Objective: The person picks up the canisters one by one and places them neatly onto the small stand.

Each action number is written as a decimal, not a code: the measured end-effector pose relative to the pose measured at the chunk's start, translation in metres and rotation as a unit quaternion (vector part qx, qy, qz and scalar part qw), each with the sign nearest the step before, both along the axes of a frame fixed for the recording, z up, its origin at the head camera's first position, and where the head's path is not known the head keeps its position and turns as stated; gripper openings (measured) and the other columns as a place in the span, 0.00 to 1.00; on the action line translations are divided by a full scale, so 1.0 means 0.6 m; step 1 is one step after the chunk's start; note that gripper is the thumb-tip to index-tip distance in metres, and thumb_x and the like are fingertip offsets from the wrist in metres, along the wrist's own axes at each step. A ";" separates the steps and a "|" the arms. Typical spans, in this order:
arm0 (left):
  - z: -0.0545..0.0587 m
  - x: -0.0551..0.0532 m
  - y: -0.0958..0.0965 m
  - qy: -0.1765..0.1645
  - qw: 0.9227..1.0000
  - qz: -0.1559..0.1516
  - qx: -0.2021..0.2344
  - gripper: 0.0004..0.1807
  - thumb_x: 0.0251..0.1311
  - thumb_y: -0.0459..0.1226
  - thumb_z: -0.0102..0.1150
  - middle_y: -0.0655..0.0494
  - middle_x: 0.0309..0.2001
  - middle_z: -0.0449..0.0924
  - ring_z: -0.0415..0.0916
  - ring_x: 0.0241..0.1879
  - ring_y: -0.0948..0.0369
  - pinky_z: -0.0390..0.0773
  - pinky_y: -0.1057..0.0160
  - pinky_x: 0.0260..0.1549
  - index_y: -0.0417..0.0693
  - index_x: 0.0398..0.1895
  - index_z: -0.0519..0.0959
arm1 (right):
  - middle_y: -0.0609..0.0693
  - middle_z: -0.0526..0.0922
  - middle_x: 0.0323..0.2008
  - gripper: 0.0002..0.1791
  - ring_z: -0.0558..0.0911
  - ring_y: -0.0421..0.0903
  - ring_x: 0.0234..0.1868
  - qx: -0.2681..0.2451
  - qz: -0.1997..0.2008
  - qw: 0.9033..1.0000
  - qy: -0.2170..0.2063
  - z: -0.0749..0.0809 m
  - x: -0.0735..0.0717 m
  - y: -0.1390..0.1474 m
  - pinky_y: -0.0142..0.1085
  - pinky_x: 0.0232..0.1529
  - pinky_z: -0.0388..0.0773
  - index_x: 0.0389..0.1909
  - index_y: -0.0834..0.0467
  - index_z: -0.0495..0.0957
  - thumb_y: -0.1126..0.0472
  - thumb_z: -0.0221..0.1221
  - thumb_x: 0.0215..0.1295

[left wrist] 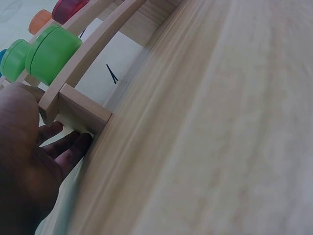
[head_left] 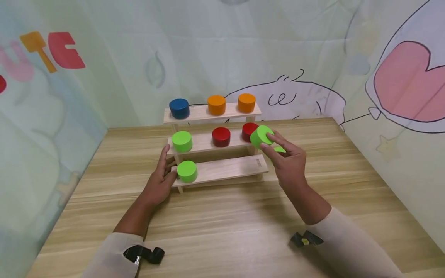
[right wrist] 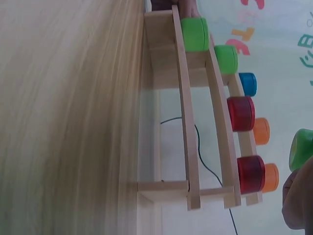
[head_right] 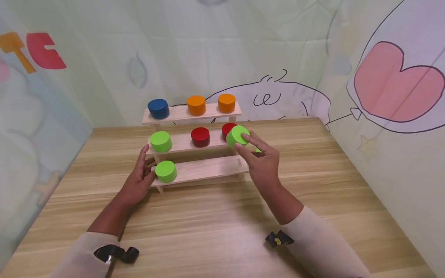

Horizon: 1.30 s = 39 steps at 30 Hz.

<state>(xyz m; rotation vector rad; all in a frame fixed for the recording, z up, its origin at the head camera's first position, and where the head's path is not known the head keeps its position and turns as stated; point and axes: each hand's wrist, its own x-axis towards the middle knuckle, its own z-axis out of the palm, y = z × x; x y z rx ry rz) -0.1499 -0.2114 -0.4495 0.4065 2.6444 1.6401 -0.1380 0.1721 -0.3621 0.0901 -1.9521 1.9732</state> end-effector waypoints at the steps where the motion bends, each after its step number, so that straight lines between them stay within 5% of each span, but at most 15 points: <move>1: 0.000 0.000 0.000 -0.002 1.000 0.001 -0.001 0.47 0.86 0.38 0.44 0.32 0.86 0.53 0.55 0.85 0.34 0.56 0.27 0.81 0.82 0.89 0.29 | 0.49 0.84 0.71 0.23 0.67 0.31 0.17 0.001 0.005 1.000 0.003 -0.001 0.002 -0.004 0.20 0.22 0.67 0.63 0.56 0.88 0.67 0.75 0.68; 5: 0.003 0.002 0.000 -0.008 1.000 0.006 -0.002 0.47 0.85 0.38 0.44 0.31 0.86 0.54 0.56 0.85 0.33 0.57 0.27 0.80 0.84 0.89 0.29 | 0.50 0.85 0.71 0.23 0.57 0.33 0.15 -0.006 0.026 1.000 0.007 -0.001 0.009 -0.022 0.22 0.21 0.60 0.63 0.58 0.88 0.68 0.74 0.68; 10: 0.000 0.002 0.002 -0.011 1.000 0.006 0.002 0.47 0.85 0.39 0.45 0.31 0.86 0.54 0.56 0.85 0.32 0.57 0.27 0.80 0.85 0.88 0.29 | 0.49 0.84 0.71 0.24 0.71 0.32 0.17 0.000 0.061 0.998 -0.033 -0.005 0.013 -0.038 0.21 0.24 0.69 0.63 0.58 0.88 0.67 0.75 0.66; 13: -0.002 0.001 0.004 -0.013 1.000 0.005 0.004 0.47 0.86 0.40 0.45 0.31 0.86 0.54 0.55 0.85 0.33 0.56 0.27 0.81 0.85 0.88 0.29 | 0.49 0.86 0.69 0.24 0.87 0.32 0.30 0.016 0.081 0.994 -0.069 -0.011 0.013 -0.049 0.21 0.33 0.80 0.63 0.56 0.88 0.66 0.77 0.65; 18: -0.002 0.000 0.004 -0.015 1.000 0.004 0.001 0.47 0.86 0.40 0.44 0.32 0.86 0.54 0.55 0.85 0.33 0.57 0.26 0.80 0.84 0.88 0.28 | 0.50 0.90 0.63 0.23 0.91 0.42 0.49 0.043 0.091 0.990 -0.101 -0.019 0.013 -0.068 0.25 0.44 0.86 0.60 0.53 0.91 0.64 0.78 0.64; 24: 0.002 0.002 0.003 -0.015 1.000 0.005 0.004 0.47 0.85 0.39 0.44 0.31 0.85 0.55 0.56 0.85 0.32 0.57 0.26 0.80 0.85 0.88 0.29 | 0.50 0.89 0.64 0.23 0.87 0.47 0.67 0.131 0.064 0.988 -0.049 -0.027 0.016 -0.090 0.26 0.44 0.85 0.56 0.53 0.92 0.62 0.81 0.59; 28: 0.002 0.002 0.004 -0.013 1.000 0.001 0.008 0.47 0.85 0.38 0.44 0.31 0.85 0.55 0.56 0.84 0.31 0.57 0.26 0.80 0.84 0.88 0.29 | 0.53 0.90 0.62 0.22 0.88 0.50 0.66 0.168 0.056 0.984 -0.025 -0.034 0.011 -0.095 0.26 0.38 0.81 0.54 0.55 0.93 0.63 0.82 0.58; 39: 0.005 0.002 0.003 -0.011 1.000 0.006 -0.001 0.48 0.85 0.38 0.45 0.31 0.85 0.56 0.56 0.85 0.32 0.55 0.26 0.81 0.83 0.89 0.29 | 0.58 0.89 0.62 0.20 0.87 0.54 0.69 0.110 0.108 0.984 -0.093 -0.055 -0.019 -0.097 0.26 0.46 0.87 0.53 0.62 0.92 0.69 0.80 0.59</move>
